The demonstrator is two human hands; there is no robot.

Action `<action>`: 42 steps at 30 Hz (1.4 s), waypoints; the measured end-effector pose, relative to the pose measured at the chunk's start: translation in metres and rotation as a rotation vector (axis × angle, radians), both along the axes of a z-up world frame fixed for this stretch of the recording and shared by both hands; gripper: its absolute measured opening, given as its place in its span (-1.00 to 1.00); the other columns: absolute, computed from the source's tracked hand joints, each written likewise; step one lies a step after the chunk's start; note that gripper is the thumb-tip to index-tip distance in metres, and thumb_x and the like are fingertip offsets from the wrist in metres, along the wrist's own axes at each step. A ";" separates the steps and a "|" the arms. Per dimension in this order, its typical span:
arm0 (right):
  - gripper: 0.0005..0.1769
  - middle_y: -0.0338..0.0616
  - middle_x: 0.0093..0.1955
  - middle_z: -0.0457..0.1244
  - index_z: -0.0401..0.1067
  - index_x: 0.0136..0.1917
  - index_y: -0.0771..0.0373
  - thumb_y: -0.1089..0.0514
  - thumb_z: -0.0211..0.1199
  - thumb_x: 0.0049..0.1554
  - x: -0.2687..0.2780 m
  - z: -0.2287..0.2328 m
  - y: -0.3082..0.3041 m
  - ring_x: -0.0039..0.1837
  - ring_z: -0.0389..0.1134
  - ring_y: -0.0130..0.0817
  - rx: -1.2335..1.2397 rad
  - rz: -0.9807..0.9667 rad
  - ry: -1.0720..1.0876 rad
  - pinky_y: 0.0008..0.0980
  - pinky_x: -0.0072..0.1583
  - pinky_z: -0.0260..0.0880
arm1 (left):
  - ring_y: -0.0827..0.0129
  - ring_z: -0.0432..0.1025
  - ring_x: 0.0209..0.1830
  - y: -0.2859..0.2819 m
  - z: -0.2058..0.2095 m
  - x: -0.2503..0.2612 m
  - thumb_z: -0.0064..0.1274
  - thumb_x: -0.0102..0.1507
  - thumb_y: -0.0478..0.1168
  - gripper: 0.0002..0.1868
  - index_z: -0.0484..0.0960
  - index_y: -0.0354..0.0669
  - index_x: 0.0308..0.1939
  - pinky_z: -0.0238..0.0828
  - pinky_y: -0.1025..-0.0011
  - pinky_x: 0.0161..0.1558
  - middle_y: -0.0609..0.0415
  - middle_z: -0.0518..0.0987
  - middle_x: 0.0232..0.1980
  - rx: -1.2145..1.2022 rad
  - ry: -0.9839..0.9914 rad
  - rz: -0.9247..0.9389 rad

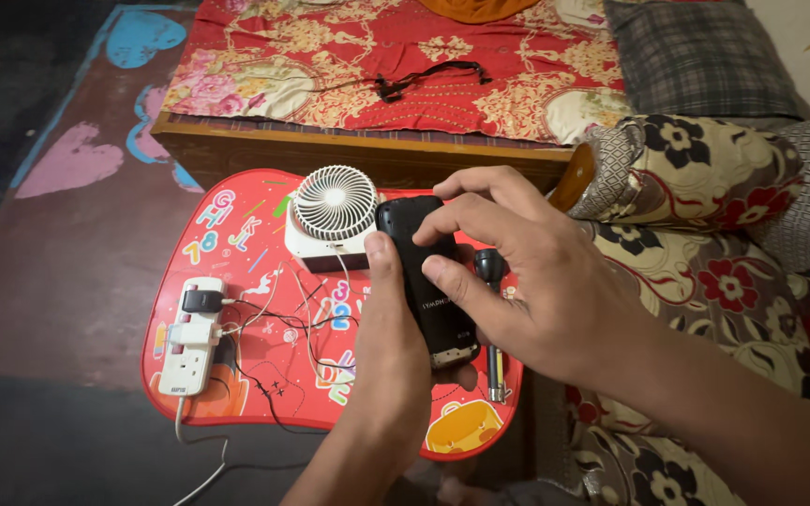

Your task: The person removes the back cover and battery from a yellow mobile phone, then inserts a new battery and replaces the cover. They repeat this process with a black mobile phone, removing its battery and inserting a replacement before closing the back cover.

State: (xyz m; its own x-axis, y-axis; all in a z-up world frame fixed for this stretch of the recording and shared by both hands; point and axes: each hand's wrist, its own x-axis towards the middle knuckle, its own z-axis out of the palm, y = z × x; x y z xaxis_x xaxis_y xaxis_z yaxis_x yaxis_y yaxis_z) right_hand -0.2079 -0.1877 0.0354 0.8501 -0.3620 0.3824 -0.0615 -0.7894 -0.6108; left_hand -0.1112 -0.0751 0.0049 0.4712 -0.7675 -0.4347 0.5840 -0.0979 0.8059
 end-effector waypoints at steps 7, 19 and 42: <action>-0.68 0.02 0.36 0.25 0.49 0.17 0.16 0.09 0.32 0.16 -0.002 -0.007 0.001 0.12 0.45 -0.23 -0.010 0.015 -0.041 -0.26 0.15 0.46 | 0.42 0.31 -0.73 -0.005 -0.003 -0.001 -0.44 0.29 0.41 -0.30 0.53 -0.09 -0.14 0.14 0.44 -0.77 0.11 0.45 -0.56 0.086 -0.001 0.148; -0.74 0.11 0.34 0.25 0.51 0.09 0.24 0.15 0.32 0.13 -0.008 -0.014 0.003 0.23 0.42 -0.09 -0.030 0.043 -0.106 -0.22 0.18 0.43 | 0.47 0.29 -0.73 -0.005 -0.010 -0.005 -0.40 0.36 0.29 -0.41 0.50 -0.11 -0.23 0.12 0.47 -0.77 0.14 0.42 -0.58 -0.019 0.006 0.199; -0.85 0.29 0.33 0.19 0.38 -0.23 0.29 0.18 0.13 0.13 0.002 -0.006 -0.027 0.28 0.38 0.03 0.013 0.147 -0.031 -0.15 0.19 0.38 | 0.39 0.23 -0.84 -0.025 -0.009 -0.022 -0.43 0.30 0.50 -0.22 0.55 -0.11 -0.33 -0.02 0.41 -0.81 0.03 0.43 -0.69 0.202 0.114 0.229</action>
